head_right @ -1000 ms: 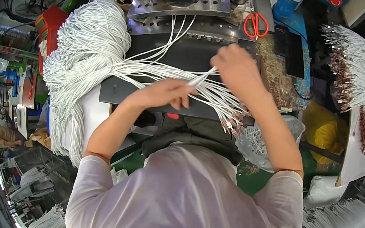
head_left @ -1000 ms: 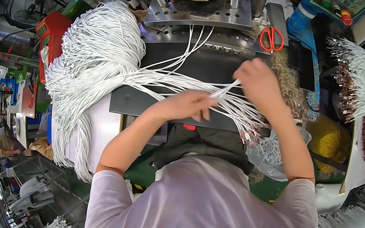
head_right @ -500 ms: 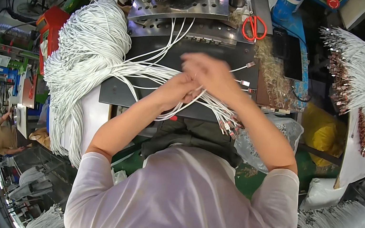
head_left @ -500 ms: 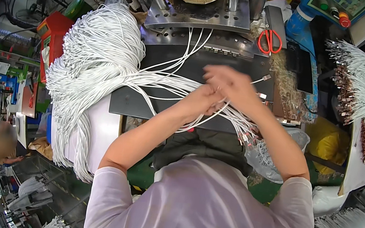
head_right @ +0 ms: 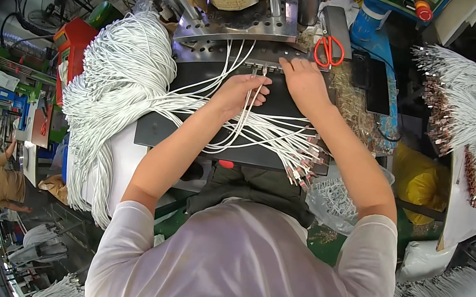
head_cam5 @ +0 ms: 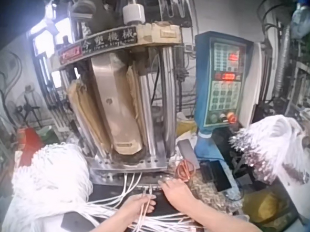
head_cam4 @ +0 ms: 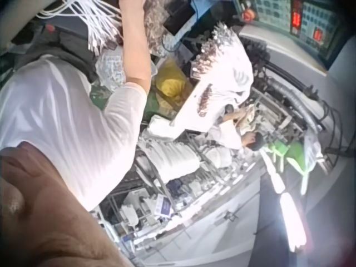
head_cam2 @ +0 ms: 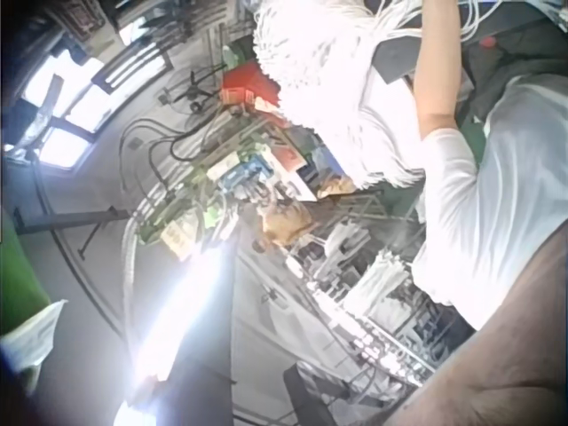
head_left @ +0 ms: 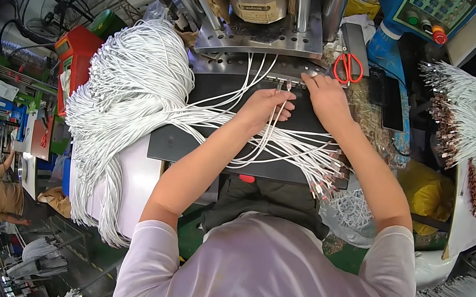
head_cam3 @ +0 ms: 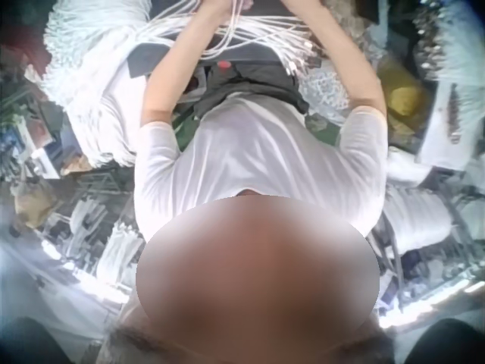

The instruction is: The recorder is manually assembling and crimping wire bundles at an electronics workstation.

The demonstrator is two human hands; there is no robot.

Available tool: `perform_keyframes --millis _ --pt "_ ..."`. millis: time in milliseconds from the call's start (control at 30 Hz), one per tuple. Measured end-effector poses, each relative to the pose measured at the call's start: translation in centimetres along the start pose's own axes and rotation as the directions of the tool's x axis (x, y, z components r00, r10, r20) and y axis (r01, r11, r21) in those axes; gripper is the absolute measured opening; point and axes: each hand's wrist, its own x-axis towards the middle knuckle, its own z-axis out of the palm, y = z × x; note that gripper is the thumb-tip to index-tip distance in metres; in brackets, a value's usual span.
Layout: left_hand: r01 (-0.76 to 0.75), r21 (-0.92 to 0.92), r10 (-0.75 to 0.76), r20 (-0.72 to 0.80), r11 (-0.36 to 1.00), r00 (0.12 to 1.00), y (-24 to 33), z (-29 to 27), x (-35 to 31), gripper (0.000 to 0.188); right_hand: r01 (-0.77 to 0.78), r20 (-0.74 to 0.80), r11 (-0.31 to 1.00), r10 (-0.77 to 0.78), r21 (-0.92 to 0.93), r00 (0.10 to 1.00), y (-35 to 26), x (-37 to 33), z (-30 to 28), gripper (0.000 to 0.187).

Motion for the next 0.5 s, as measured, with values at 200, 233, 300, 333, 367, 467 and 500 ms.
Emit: perform_keyframes --millis 200,233,300,333,367,467,500 --pt "0.022 0.113 -0.028 0.047 0.993 0.998 -0.2 -0.1 -0.2 0.025 -0.179 0.242 0.923 0.098 0.341 0.965 0.0 -1.4 1.7 0.046" --pt "0.030 0.156 -0.040 0.060 0.987 0.997 -0.2 0.1 -0.2 0.024 -0.320 0.292 0.785 0.185 0.531 0.938 0.1 -1.3 1.7 0.044" --pt "0.045 0.200 -0.061 0.074 0.979 0.995 -0.3 0.5 -0.4 0.023 -0.536 0.449 0.331 0.306 0.777 0.840 0.6 -1.0 1.8 0.042" --pt "0.038 0.245 -0.060 0.082 0.969 0.995 -0.3 0.8 -0.4 0.022 -0.532 0.443 0.335 0.309 0.778 0.842 0.8 -1.0 1.6 0.042" --pt "0.030 0.292 -0.060 0.094 0.956 0.994 -0.2 1.0 -0.4 0.021 -0.638 0.551 0.172 0.371 0.750 0.748 1.0 -0.8 1.6 0.041" --pt "0.034 0.343 -0.077 0.113 0.939 0.991 0.1 1.5 -0.3 0.019 -0.760 0.747 -0.182 0.426 0.623 0.510 0.8 -1.0 1.3 0.041" --pt "0.045 0.341 -0.086 0.106 0.939 0.991 0.2 1.6 -0.3 0.019 -0.755 0.704 -0.081 0.435 0.651 0.561 0.6 -1.2 1.3 0.040"
